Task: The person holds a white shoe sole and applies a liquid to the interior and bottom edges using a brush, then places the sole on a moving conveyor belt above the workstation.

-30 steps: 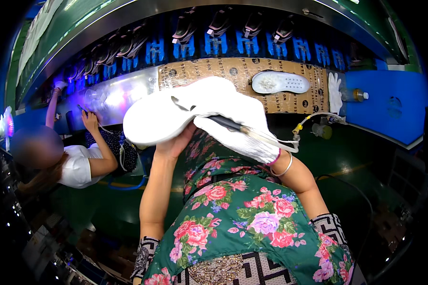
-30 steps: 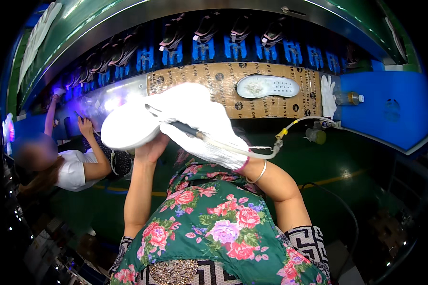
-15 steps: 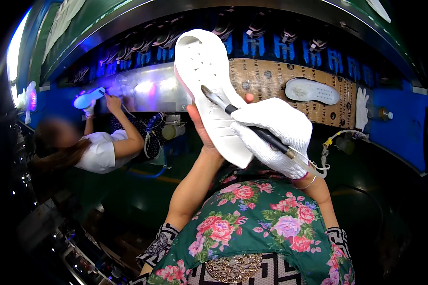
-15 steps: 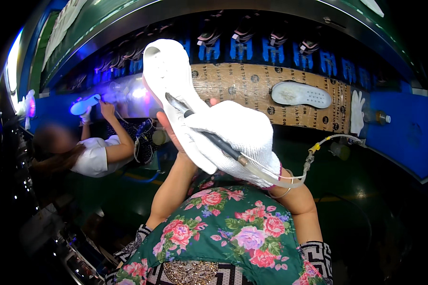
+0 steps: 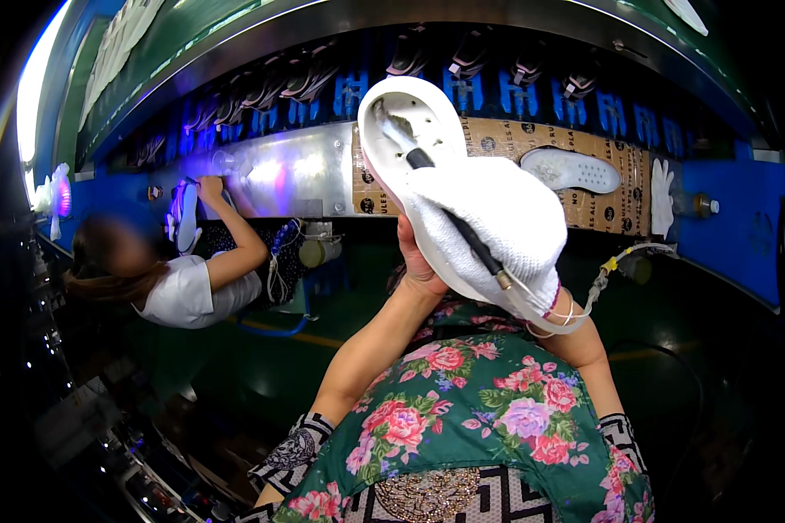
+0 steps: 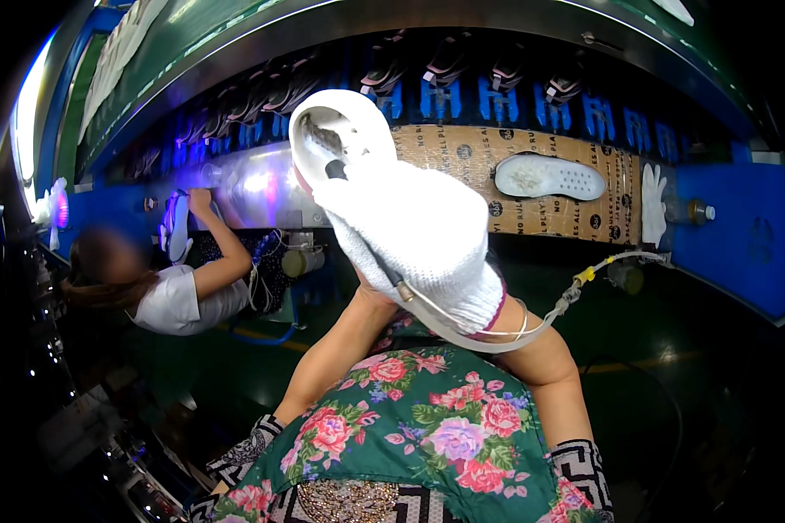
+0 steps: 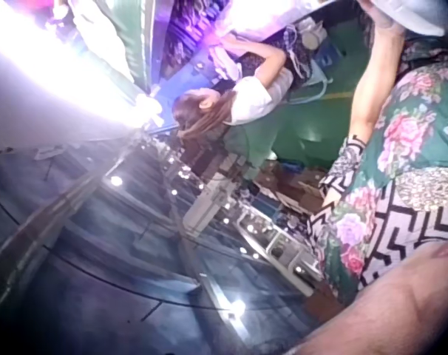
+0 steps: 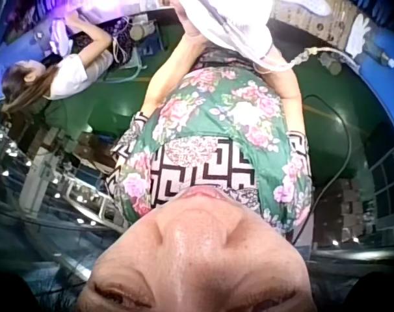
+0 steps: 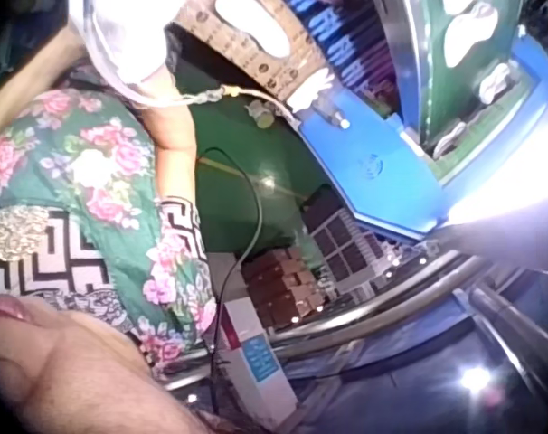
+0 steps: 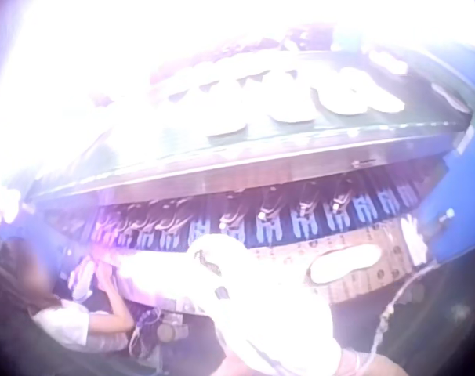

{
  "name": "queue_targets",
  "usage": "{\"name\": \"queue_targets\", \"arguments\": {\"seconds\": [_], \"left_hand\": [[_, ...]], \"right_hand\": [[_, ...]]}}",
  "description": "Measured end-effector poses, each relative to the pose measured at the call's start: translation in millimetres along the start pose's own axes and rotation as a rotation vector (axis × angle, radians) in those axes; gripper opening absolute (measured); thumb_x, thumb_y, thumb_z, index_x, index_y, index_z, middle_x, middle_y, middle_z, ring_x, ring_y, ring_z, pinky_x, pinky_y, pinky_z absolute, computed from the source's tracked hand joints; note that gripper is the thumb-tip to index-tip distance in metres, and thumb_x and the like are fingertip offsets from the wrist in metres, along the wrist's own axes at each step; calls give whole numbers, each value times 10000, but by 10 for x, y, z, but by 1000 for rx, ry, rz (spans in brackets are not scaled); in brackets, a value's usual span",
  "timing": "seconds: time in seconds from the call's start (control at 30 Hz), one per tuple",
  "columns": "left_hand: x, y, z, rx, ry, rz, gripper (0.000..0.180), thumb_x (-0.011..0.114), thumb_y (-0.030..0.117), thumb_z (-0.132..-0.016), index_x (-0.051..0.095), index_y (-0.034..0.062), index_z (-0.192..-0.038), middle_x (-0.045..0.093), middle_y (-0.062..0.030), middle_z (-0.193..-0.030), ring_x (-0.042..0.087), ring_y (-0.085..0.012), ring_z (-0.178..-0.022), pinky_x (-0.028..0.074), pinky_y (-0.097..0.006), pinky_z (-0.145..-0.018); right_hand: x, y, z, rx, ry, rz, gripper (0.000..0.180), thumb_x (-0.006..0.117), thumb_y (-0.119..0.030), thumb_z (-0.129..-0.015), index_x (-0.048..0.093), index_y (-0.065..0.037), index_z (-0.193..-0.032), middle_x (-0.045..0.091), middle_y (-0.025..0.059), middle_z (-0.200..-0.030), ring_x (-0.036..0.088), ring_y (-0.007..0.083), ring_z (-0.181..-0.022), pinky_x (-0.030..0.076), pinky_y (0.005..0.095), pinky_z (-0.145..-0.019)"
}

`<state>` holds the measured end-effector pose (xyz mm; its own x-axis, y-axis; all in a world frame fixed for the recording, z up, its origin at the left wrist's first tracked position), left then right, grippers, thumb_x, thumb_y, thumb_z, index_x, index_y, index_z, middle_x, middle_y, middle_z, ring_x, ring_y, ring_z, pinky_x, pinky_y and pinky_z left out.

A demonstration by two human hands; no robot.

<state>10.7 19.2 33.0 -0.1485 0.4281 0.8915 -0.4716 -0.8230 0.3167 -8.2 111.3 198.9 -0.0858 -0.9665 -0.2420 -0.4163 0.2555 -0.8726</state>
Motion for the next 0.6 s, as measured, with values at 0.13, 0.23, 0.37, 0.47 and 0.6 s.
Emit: {"name": "queue_targets", "arguments": {"seconds": [0.13,0.23,0.37,0.47,0.6], "left_hand": [[-148,-151,-16,-97,-18,188,989,749,688,-713,439,133,-1471,539,-119,-1422,517,-321,-1306,418,-500,-1120],[-139,-142,-27,-85,-51,165,969,702,718,-738,439,133,-1464,538,-119,-1421,519,-326,-1306,408,-505,-1126],[-245,-187,-17,-94,-27,180,963,664,744,-753,436,133,-1461,534,-123,-1424,521,-328,-1304,405,-507,-1128],[-298,-195,-19,-92,66,127,975,590,801,-766,438,131,-1457,537,-133,-1418,526,-331,-1299,410,-508,-1123],[-168,-153,-16,-120,21,141,1034,571,836,-747,432,98,-1458,543,-159,-1399,539,-338,-1280,430,-497,-1106]], "right_hand": [[-23,-167,-60,-45,116,26,312,789,-86,-792,749,-99,-1101,734,86,-1023,716,233,-902,565,334,-791],[-162,-235,-156,-8,122,-64,229,787,-47,-786,741,-15,-1007,732,107,-949,714,228,-873,558,331,-776],[-99,-177,-41,-18,149,-17,299,774,-58,-778,745,-72,-1075,724,101,-974,711,245,-869,559,341,-793],[-4,-110,55,-191,200,102,324,792,-76,-772,746,-91,-1093,730,94,-981,711,243,-862,562,345,-784],[50,-115,127,-314,-57,168,492,745,-193,-873,597,-14,-1307,681,124,-1161,672,251,-1037,538,321,-910]]}}
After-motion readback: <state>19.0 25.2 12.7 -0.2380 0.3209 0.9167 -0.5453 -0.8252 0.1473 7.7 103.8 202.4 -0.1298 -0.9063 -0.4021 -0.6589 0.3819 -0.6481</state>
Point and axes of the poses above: each hand's wrist, its own z-axis away from the middle knuckle, its own x-axis out of the palm, y = z × x, the point moved 8 cm from there along -z, towards the middle knuckle
